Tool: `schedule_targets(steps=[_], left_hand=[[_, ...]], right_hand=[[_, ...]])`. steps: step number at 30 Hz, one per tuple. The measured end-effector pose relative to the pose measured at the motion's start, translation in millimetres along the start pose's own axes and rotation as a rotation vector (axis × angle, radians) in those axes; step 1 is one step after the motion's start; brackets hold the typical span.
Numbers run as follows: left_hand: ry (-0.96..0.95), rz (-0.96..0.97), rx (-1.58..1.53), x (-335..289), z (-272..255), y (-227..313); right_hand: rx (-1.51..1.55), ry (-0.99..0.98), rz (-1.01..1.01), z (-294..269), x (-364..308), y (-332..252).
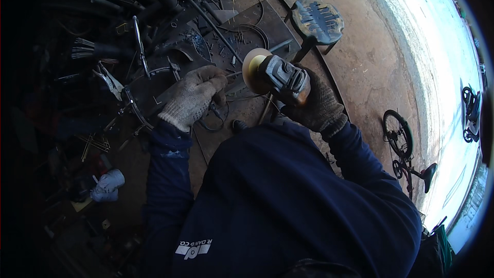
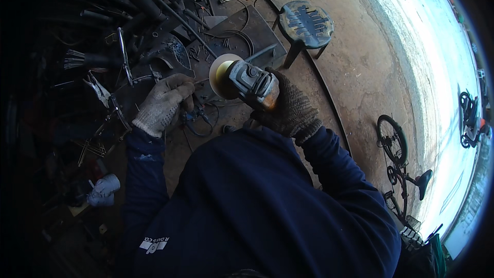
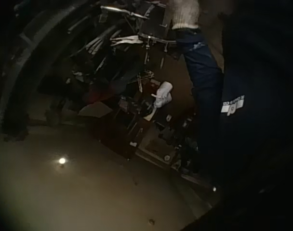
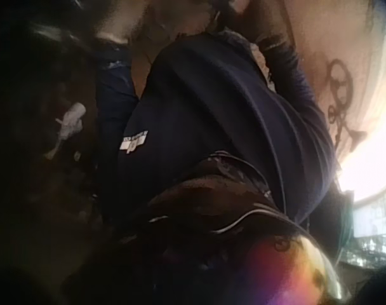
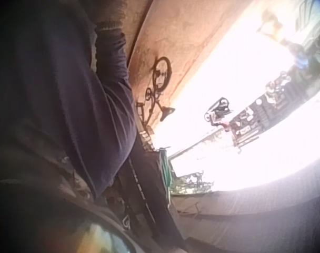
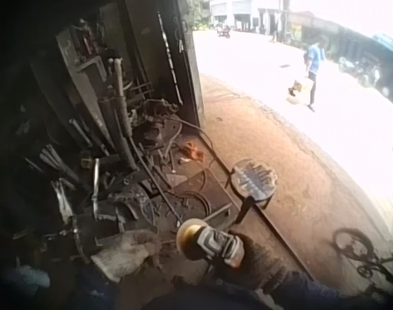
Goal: The person grinds a metal rod with an angle grinder, positions the rod against a clamped metal fixture, welds it using a welding tool, and grinds the metal assembly with the angle grinder.
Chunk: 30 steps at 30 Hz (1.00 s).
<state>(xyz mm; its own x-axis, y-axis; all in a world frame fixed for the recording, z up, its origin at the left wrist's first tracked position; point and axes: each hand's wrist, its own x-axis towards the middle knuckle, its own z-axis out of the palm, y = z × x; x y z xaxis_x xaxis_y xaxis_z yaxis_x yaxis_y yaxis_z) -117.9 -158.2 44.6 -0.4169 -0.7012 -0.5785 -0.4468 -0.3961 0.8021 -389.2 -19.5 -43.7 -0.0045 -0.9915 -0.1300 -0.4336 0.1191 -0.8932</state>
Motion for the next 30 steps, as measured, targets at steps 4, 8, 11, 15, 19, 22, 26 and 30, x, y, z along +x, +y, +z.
schedule_targets(steps=[4, 8, 11, 15, 19, 22, 26, 30], left_hand=[[-0.007, -0.001, 0.004, -1.2, 0.6, 1.2], [-0.018, -0.005, 0.032, 0.9, -1.6, -2.5], [-0.006, -0.01, 0.023, -0.3, -1.5, -1.9], [0.005, -0.012, 0.001, -2.0, -0.5, -1.9], [-0.034, -0.006, -0.009, 0.3, -1.4, -4.3], [-0.033, -0.006, -0.016, -0.2, 0.2, -2.3], [-0.02, -0.008, -0.003, 1.9, -1.1, -4.5], [-0.009, -0.015, 0.009, 0.6, 0.7, -2.0]], right_hand=[[0.004, -0.021, 0.015, -2.2, -1.4, -2.0], [-0.037, -0.026, 0.001, 3.9, -1.6, 9.3], [0.025, -0.015, 0.007, 6.4, -1.8, 14.1], [0.057, -0.004, 0.028, -1.1, -5.5, -3.0], [0.042, -0.013, 0.021, 4.2, -5.0, 11.5], [0.011, -0.013, -0.001, 3.7, -3.6, 8.8], [-0.008, -0.015, -0.003, 2.1, -3.2, 4.3], [0.001, -0.016, 0.001, 1.8, -2.8, 3.9]])
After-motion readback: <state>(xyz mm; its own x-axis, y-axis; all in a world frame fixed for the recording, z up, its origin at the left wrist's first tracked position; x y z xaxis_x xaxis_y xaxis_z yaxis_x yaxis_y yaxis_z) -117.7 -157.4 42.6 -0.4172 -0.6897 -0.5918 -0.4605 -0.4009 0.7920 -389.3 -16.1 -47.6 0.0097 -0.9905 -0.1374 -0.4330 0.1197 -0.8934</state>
